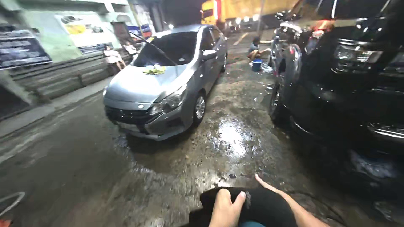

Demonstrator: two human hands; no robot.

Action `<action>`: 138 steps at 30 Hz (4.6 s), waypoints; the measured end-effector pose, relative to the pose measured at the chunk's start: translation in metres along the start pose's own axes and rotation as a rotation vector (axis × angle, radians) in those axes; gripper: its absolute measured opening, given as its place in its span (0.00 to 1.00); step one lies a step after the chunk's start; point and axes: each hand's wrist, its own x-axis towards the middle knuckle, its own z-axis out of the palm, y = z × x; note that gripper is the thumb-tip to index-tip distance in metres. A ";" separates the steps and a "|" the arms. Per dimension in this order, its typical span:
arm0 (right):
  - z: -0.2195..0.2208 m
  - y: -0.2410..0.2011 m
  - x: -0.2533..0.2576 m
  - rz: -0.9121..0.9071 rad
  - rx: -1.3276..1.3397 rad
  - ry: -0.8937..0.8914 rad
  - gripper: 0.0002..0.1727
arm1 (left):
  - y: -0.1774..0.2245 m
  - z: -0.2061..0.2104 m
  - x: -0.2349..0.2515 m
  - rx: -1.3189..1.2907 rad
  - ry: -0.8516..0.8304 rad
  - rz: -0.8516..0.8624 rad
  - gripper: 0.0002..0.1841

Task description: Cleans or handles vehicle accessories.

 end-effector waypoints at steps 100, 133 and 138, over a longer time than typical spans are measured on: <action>-1.617 -1.847 2.089 -1.147 -0.392 0.907 0.27 | 0.877 -0.246 3.125 0.005 0.298 0.980 0.16; -1.642 -1.903 2.208 -1.031 -0.222 -0.119 0.23 | 0.861 -0.200 3.194 0.585 1.065 0.527 0.22; -1.639 -1.904 2.198 -1.103 -0.288 -0.147 0.20 | 0.848 -0.158 3.239 0.169 0.908 0.557 0.15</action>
